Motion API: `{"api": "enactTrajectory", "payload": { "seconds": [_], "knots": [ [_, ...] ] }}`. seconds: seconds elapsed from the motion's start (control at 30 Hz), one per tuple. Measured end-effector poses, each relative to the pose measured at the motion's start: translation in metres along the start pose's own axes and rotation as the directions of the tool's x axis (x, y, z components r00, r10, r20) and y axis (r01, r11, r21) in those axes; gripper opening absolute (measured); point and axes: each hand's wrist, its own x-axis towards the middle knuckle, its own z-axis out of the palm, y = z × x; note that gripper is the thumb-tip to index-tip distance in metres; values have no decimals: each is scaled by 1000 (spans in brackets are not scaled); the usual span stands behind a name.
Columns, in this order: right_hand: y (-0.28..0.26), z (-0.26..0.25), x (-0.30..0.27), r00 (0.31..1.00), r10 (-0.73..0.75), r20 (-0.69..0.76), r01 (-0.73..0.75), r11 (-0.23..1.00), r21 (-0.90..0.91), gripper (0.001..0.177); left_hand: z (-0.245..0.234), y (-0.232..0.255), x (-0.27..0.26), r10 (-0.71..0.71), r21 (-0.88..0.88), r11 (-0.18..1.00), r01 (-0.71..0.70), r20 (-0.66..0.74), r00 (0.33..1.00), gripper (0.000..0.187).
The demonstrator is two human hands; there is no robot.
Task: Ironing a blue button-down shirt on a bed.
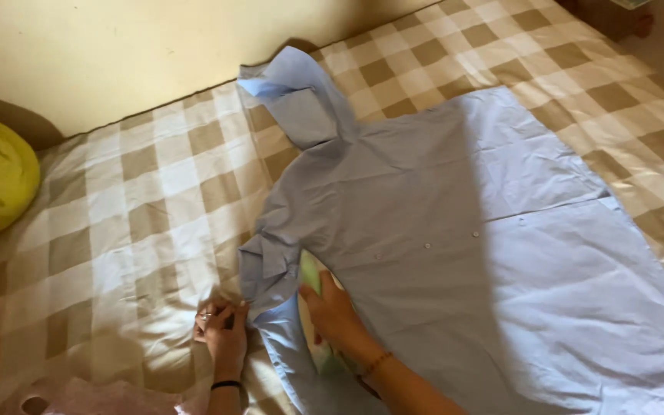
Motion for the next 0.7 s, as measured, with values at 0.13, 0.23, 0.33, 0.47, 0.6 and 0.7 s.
{"api": "enactTrajectory", "payload": {
  "seconds": [0.13,0.23,0.33,0.47,0.6,0.7],
  "knots": [
    [6,-7,-5,998,-56,2,56,998,26,40,-5,4,-5,-47,3,999,47,28,998,27],
    [18,-12,-15,1000,9,8,-9,999,-34,43,-2,12,2,10,73,997,-8,-26,1000,26],
    [23,-8,-11,998,57,19,-56,997,-43,44,-2,20,-5,61,167,985,-51,-54,997,23],
    [-2,-3,17,999,-43,31,45,998,-51,45,-5,38,-2,52,289,956,-47,-10,999,23],
    [14,-21,8,996,14,86,-17,999,29,61,-6,41,-5,44,331,942,-47,17,999,24],
    [27,-28,-11,969,0,246,-9,999,34,51,-5,43,-1,40,314,948,-43,19,999,25]
  ]
}}
